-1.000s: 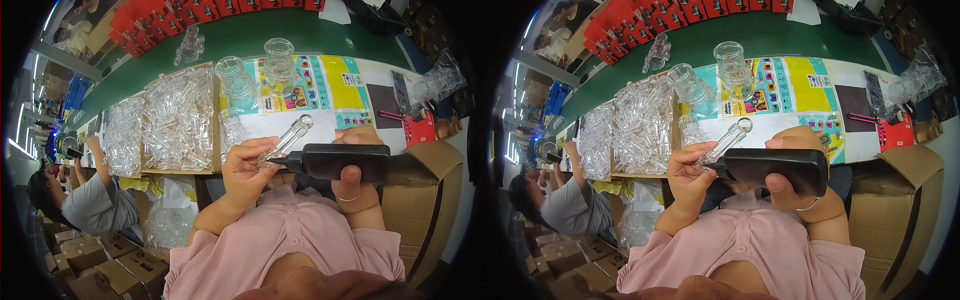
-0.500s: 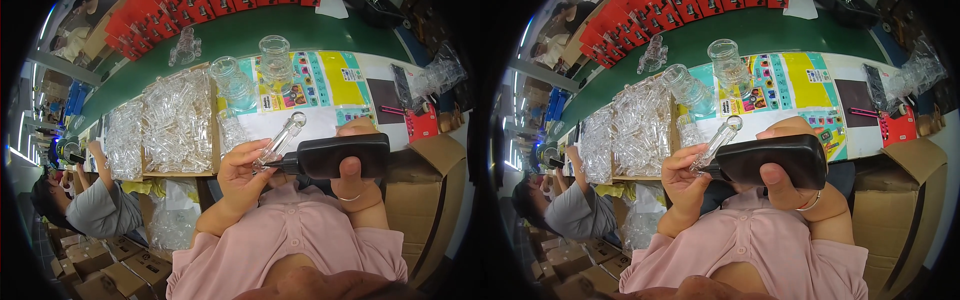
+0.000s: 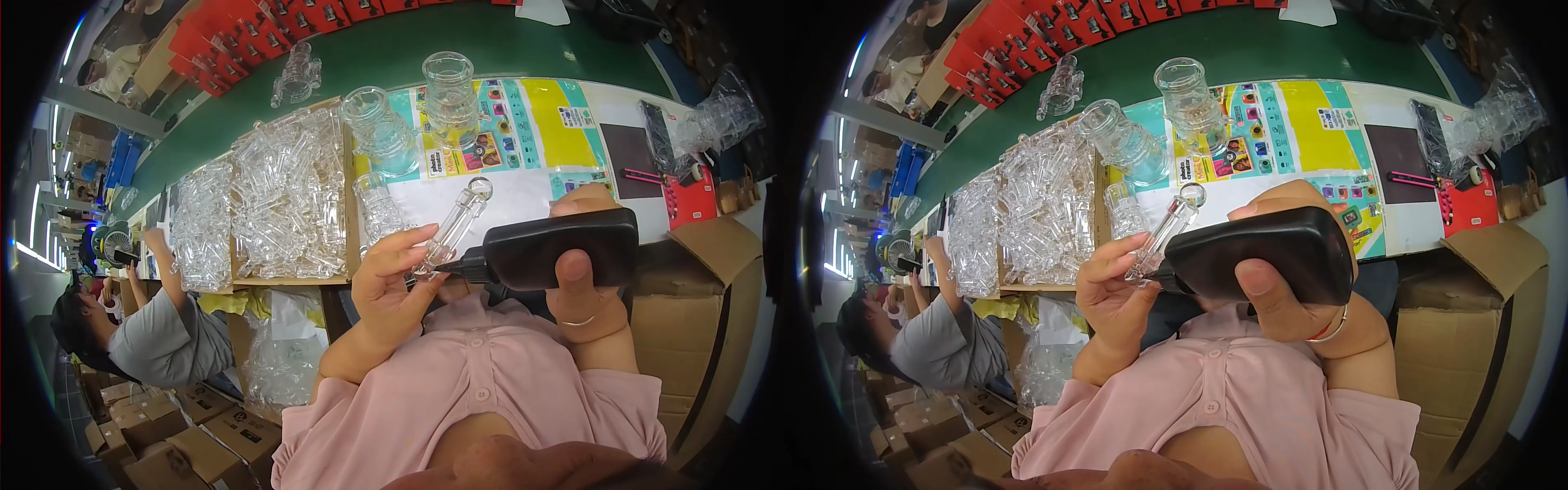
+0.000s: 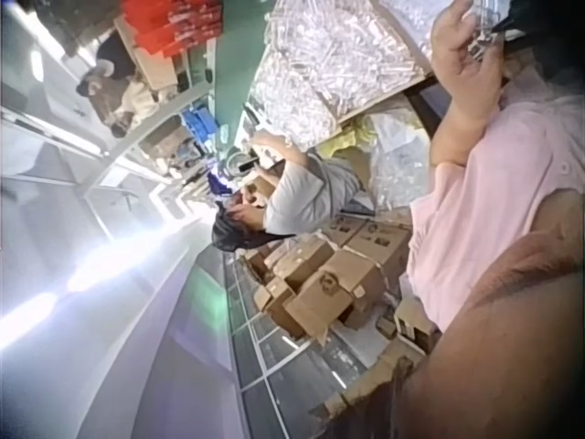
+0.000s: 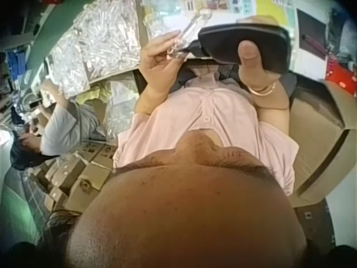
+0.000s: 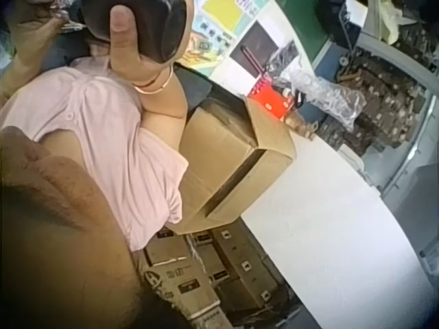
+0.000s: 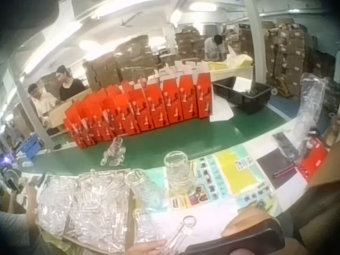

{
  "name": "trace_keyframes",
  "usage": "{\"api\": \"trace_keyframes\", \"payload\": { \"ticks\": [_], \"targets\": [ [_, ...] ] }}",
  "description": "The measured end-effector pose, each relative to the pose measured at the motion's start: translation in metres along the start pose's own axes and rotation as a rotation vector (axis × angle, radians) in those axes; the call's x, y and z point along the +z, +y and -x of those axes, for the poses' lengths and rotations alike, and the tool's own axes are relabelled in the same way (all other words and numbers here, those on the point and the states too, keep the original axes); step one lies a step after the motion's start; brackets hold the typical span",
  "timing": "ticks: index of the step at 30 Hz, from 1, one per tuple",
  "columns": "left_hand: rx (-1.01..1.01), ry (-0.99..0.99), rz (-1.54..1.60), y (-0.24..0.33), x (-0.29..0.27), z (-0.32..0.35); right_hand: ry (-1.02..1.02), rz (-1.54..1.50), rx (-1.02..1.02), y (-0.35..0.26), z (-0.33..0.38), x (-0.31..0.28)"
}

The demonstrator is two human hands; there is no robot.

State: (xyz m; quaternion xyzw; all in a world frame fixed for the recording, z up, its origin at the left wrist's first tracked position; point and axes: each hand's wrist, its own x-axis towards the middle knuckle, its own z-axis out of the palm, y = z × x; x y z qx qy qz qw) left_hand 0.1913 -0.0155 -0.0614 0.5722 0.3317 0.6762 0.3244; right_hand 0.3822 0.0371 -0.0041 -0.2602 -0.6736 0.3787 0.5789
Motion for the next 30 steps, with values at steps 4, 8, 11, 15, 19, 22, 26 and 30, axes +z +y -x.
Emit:
{"api": "trace_keyframes", "payload": {
  "ticks": [4, 8, 11, 15, 19, 22, 26, 30],
  "targets": [
    [0.040, 0.006, -0.075, 0.000, -0.002, 0.000, -0.037, 0.043, -0.017, -0.002, -0.001, -0.003],
    [0.029, 0.040, -0.166, -0.001, -0.004, 0.002, -0.113, 0.159, -0.195, -0.003, -0.006, -0.007],
    [0.031, -0.026, -0.218, 0.001, -0.008, 0.002, -0.158, 0.205, -0.250, -0.008, -0.002, -0.008],
    [0.030, -0.021, -0.263, 0.002, -0.008, 0.000, -0.167, 0.202, -0.444, -0.002, 0.002, 0.002],
    [0.034, 0.024, -0.324, 0.004, -0.007, -0.003, -0.213, 0.122, -0.585, -0.001, 0.004, 0.004],
    [-0.018, 0.001, -0.370, 0.009, -0.007, -0.004, -0.186, 0.105, -0.770, 0.003, 0.008, 0.008],
    [-0.197, -0.022, -0.200, 0.015, -0.008, 0.000, -0.192, 0.084, -0.793, 0.002, 0.010, 0.003],
    [-0.445, -0.030, 0.238, 0.025, -0.006, 0.000, -0.233, 0.038, -0.543, -0.002, 0.016, -0.006]
  ]
}}
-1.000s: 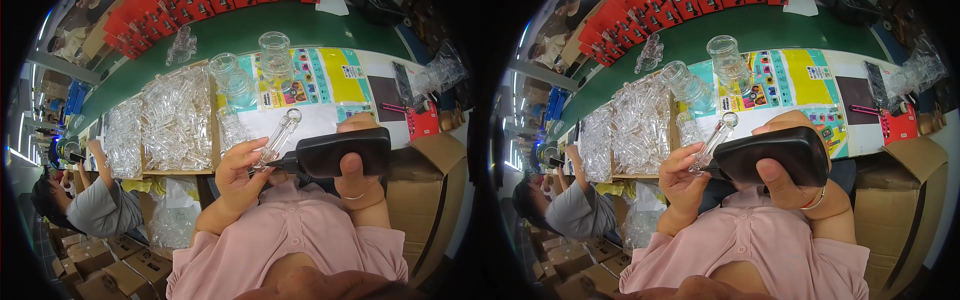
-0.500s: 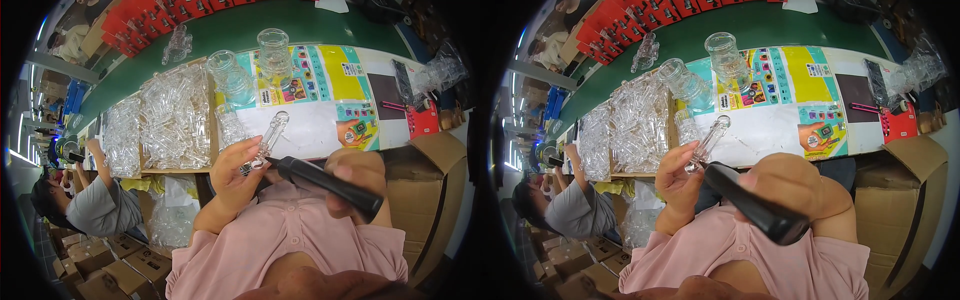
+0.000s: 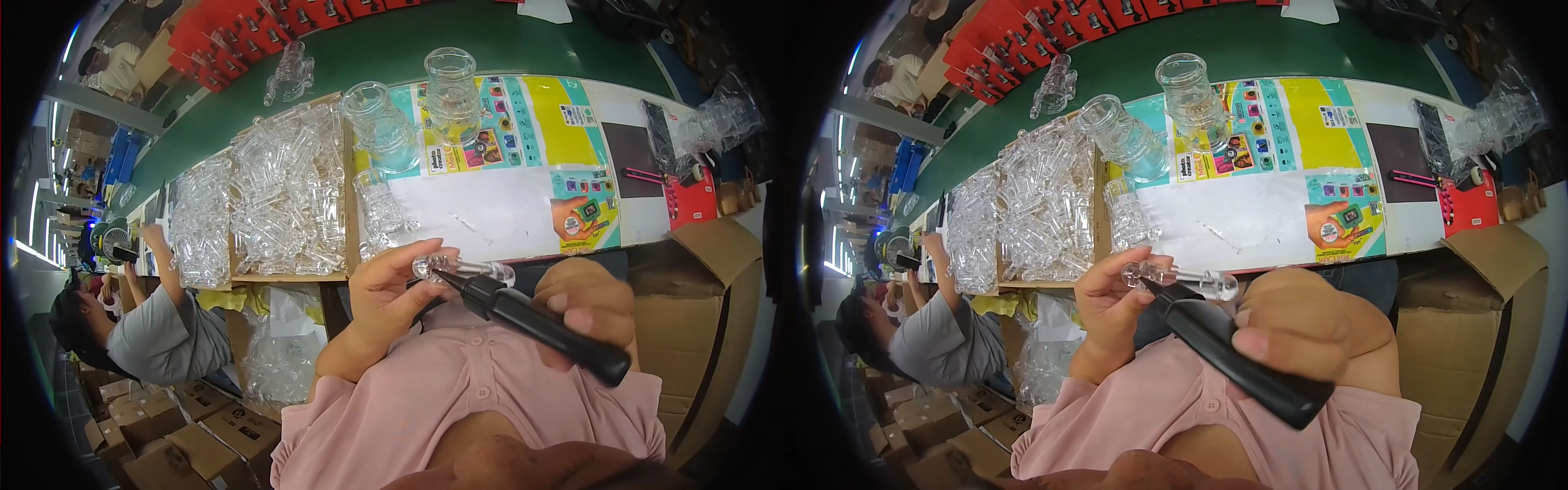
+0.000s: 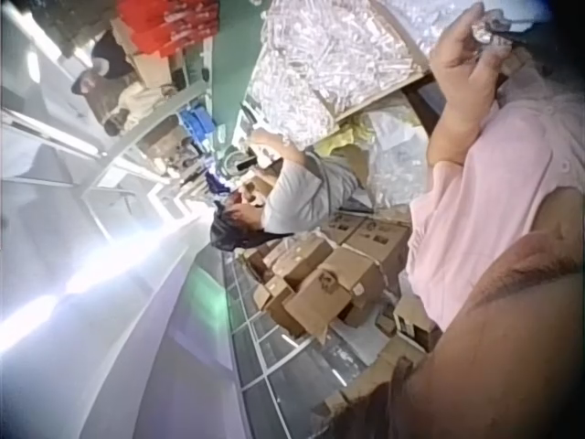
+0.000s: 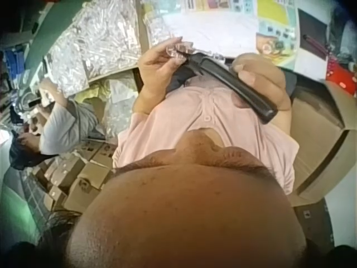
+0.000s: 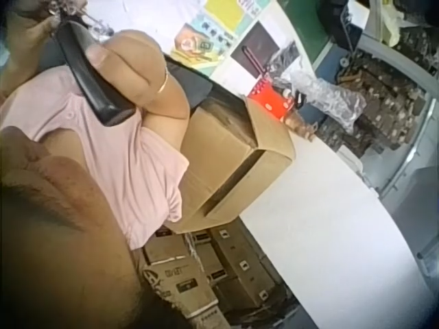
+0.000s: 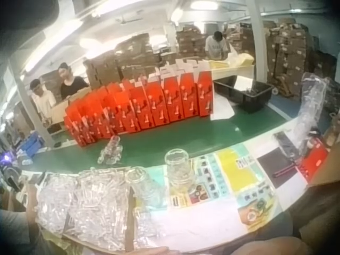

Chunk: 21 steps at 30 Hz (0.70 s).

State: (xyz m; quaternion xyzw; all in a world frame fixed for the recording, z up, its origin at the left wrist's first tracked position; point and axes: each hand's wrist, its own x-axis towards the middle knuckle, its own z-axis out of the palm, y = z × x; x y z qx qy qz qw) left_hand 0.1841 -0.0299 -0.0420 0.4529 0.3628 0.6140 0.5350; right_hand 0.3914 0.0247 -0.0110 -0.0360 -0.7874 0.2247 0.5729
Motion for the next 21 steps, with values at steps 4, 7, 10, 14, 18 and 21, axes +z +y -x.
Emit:
{"api": "trace_keyframes", "payload": {
  "ticks": [4, 7, 10, 14, 18, 21],
  "targets": [
    [-0.085, -0.061, 0.102, 0.001, -0.001, 0.001, 0.203, -0.169, 0.311, -0.011, 0.000, 0.002],
    [-0.093, -0.070, 0.135, -0.002, -0.003, 0.000, 0.119, -0.097, 0.195, -0.003, 0.002, 0.002],
    [-0.082, -0.052, 0.142, -0.002, -0.002, 0.000, 0.020, -0.014, 0.004, 0.005, 0.006, 0.003],
    [-0.010, -0.005, 0.063, -0.005, -0.003, 0.001, -0.062, 0.016, -0.168, 0.010, 0.005, 0.004],
    [0.044, 0.021, 0.075, -0.008, 0.000, -0.001, 0.017, 0.052, -0.325, 0.016, 0.004, 0.017],
    [0.021, 0.172, 0.007, -0.007, 0.002, 0.000, 0.086, 0.043, -0.382, 0.017, 0.003, 0.023]
  ]
}}
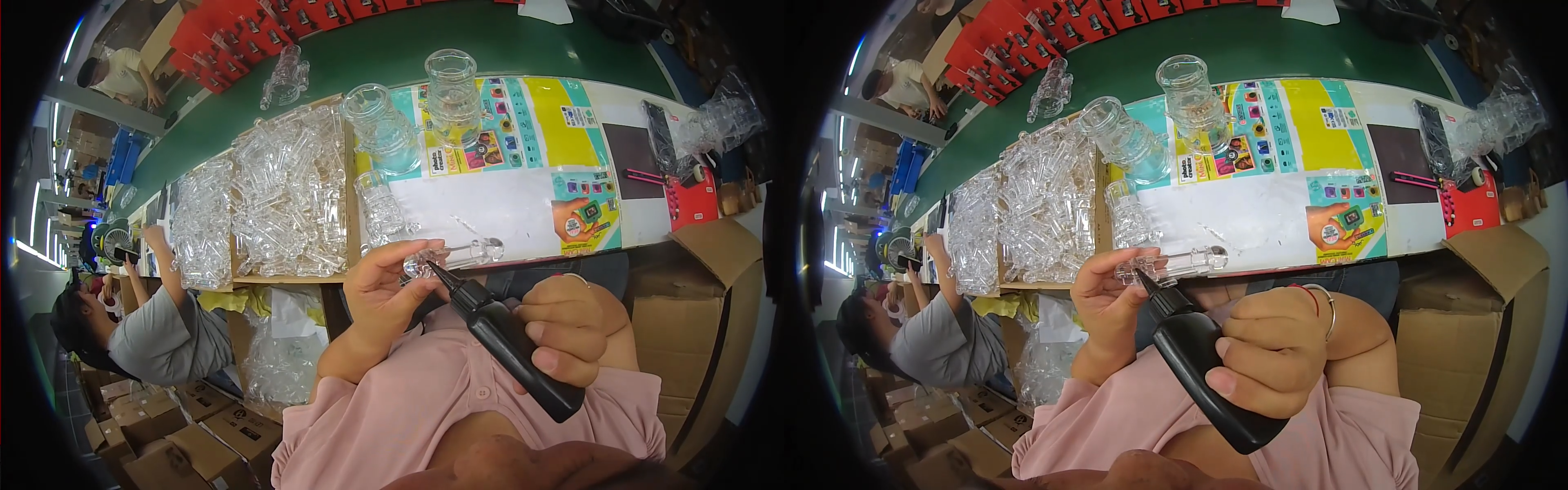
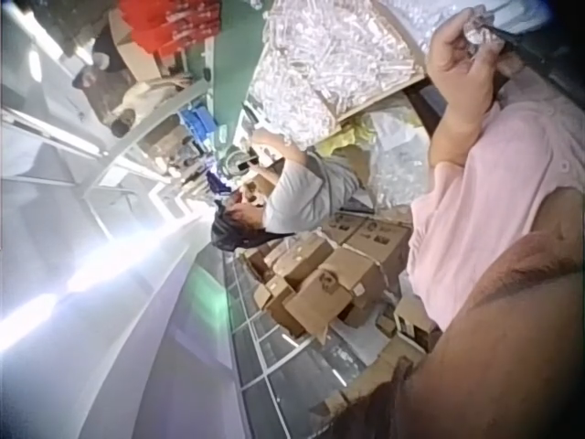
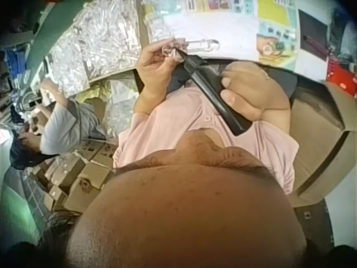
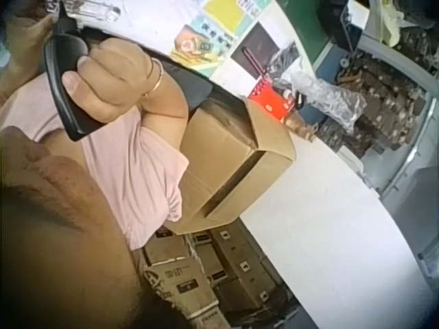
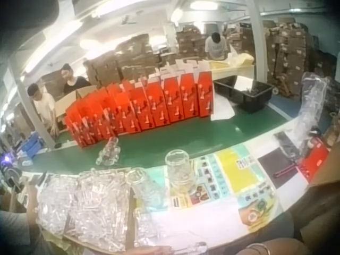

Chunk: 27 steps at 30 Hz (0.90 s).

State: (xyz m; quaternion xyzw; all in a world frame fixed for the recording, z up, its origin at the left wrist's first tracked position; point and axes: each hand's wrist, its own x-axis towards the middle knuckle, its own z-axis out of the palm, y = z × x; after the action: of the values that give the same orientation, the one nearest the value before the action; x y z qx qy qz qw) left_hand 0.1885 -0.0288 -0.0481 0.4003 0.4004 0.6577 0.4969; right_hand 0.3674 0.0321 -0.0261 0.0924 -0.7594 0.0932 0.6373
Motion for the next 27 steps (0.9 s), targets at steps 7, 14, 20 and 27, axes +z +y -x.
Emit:
{"api": "trace_keyframes", "payload": {
  "ticks": [7, 14, 20, 27],
  "targets": [
    [0.371, -0.070, -0.330, -0.009, -0.012, -0.006, 0.029, 0.061, -0.023, -0.003, -0.001, 0.004],
    [0.554, -0.024, -0.602, -0.008, -0.013, -0.008, 0.018, 0.092, -0.019, -0.004, 0.000, 0.007],
    [0.556, -0.033, -0.644, -0.010, -0.014, -0.013, 0.098, -0.138, 0.727, -0.009, -0.003, -0.019],
    [0.076, 0.013, -0.122, -0.018, -0.008, -0.014, 1.124, -0.130, 0.958, 0.080, 0.020, -0.045]
  ]
}}
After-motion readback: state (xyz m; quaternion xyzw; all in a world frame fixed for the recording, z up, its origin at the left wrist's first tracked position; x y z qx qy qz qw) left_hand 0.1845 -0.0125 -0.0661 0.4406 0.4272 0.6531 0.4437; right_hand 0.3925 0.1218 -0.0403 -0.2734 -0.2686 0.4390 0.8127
